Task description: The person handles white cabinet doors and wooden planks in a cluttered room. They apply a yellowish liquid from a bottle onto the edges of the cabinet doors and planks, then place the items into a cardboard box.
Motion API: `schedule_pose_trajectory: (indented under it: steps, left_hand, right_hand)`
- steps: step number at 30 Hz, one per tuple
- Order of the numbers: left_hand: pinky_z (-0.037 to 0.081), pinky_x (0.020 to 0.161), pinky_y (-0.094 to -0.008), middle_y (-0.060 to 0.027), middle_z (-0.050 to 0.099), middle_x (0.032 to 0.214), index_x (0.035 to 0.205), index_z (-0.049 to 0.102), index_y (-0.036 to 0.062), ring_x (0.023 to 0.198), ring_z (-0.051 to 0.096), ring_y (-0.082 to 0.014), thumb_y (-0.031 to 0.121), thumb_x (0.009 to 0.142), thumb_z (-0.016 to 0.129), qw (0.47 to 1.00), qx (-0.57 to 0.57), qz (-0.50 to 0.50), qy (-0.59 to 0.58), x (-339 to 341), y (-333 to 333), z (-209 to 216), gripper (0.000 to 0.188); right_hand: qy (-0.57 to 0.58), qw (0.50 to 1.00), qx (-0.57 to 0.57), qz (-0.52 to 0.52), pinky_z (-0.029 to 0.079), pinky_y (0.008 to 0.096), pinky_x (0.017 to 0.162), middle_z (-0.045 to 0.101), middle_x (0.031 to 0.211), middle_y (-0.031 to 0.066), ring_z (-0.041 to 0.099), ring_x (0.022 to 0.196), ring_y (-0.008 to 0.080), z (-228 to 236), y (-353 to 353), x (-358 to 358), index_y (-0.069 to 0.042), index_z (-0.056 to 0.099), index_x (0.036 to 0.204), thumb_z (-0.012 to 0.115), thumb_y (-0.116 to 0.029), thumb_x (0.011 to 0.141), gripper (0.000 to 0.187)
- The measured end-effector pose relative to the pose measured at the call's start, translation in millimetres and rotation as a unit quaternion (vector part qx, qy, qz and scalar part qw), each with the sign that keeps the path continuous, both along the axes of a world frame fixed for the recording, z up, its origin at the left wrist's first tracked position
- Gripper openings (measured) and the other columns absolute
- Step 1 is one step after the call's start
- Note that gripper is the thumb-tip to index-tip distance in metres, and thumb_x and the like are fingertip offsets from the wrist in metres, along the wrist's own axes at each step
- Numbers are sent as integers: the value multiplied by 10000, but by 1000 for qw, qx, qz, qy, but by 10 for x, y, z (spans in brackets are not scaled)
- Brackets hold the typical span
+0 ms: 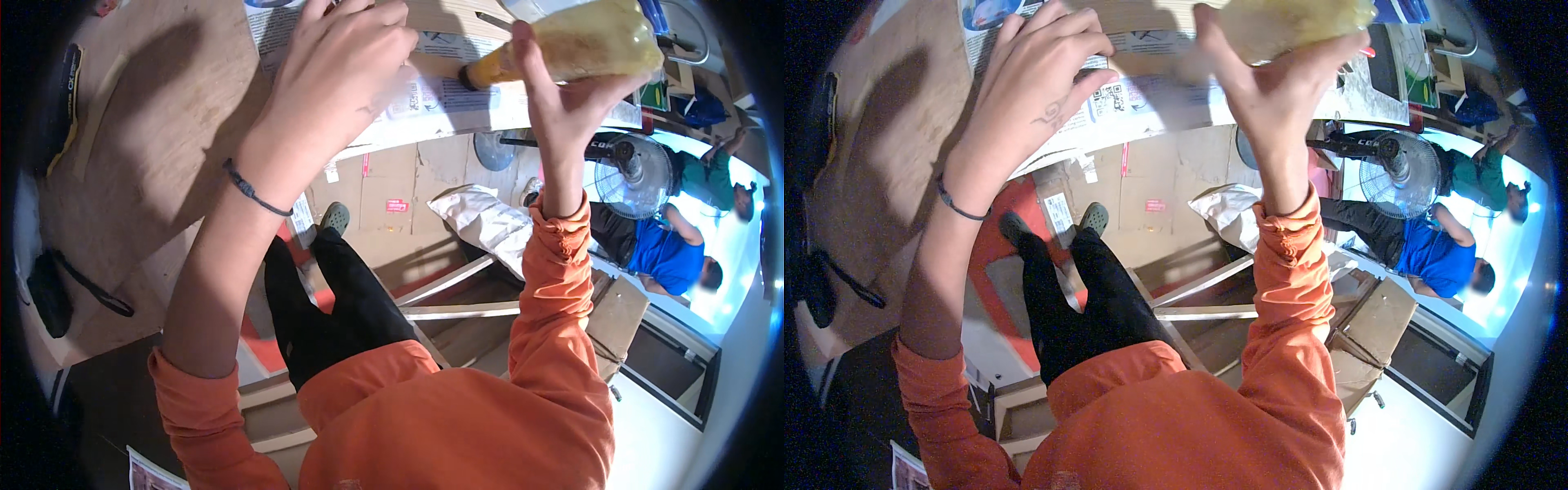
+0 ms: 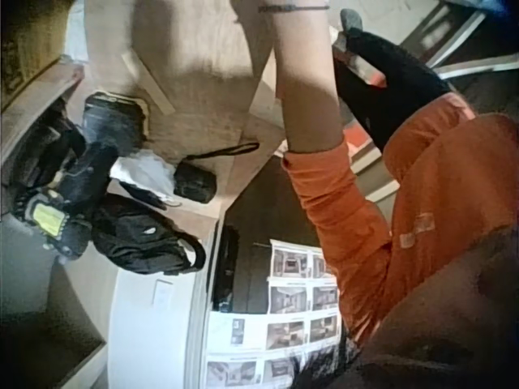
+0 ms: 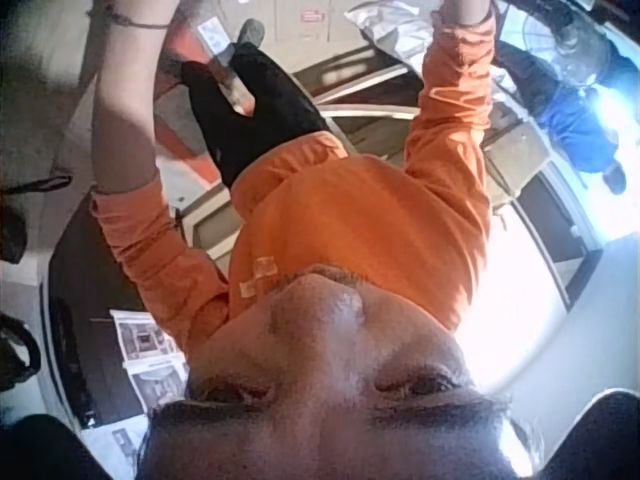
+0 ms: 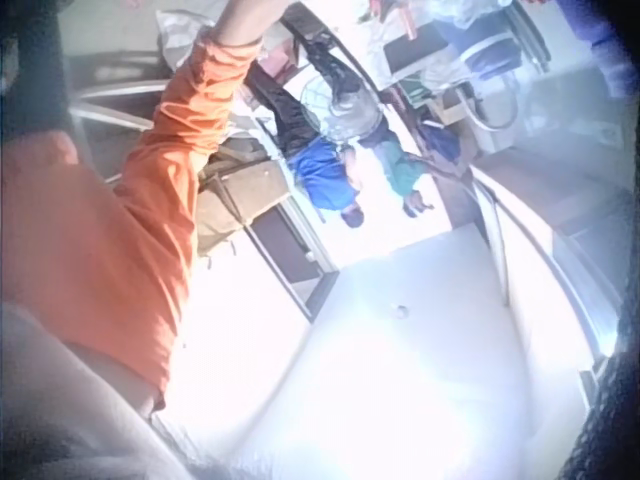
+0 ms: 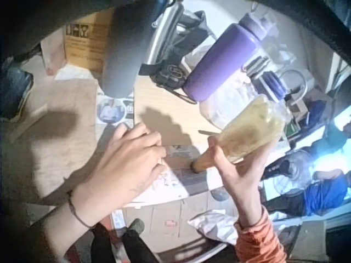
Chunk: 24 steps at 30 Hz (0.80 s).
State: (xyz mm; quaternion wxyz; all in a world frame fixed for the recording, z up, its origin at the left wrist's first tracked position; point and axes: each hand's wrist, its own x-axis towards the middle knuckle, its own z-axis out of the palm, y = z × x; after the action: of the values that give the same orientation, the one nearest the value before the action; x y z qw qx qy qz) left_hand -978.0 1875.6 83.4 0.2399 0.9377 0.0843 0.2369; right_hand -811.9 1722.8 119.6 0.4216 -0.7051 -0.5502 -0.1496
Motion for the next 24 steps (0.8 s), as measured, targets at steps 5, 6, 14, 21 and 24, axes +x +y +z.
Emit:
schedule_pose_trajectory:
  steps: [5, 6, 14, 21, 24]
  left_hand:
    - [373, 931, -393, -86, 608, 909, 846, 703, 11, 999, 531, -240, 188, 827, 692, 999, 22, -2, 46, -60, -14, 92, 179]
    - [372, 935, -394, -86, 607, 897, 844, 702, 9, 999, 531, -243, 188, 824, 693, 998, 34, 1, 56, -64, -9, 100, 181]
    - [361, 949, -384, -70, 645, 959, 894, 718, 21, 1020, 554, -218, 209, 840, 702, 1000, -11, -12, 17, 5, 25, 36, 197]
    - [361, 906, -374, -64, 632, 939, 903, 708, 28, 1006, 555, -223, 213, 826, 706, 998, -22, -9, 66, -7, 11, 136, 200]
    - [362, 887, -378, -70, 618, 920, 891, 702, 26, 993, 557, -239, 209, 814, 709, 997, -8, 2, 76, -29, -16, 154, 199]
  right_hand:
    - [-89, 996, -16, -19, 366, 425, 1096, 294, 1448, 248, 397, 1307, 314, -73, 82, -59, 96, -29, 1503, 872, -111, 732, 1204]
    - [-75, 997, 3, 1, 367, 416, 1096, 281, 1458, 253, 388, 1313, 314, -109, 101, -59, 105, -39, 1501, 873, -116, 733, 1213]
    - [26, 998, 54, -32, 527, 288, 910, 473, 1263, 152, 589, 1100, 192, -65, -208, 255, -47, 225, 1328, 809, 9, 800, 790]
    - [23, 995, 89, 28, 570, 390, 913, 424, 1337, 211, 556, 1163, 275, -119, 52, 103, -10, 55, 1460, 791, -2, 796, 992]
    - [-116, 993, 2, -23, 581, 396, 908, 387, 1386, 227, 550, 1183, 298, -70, 105, 23, -13, -61, 1537, 758, 38, 811, 1096]
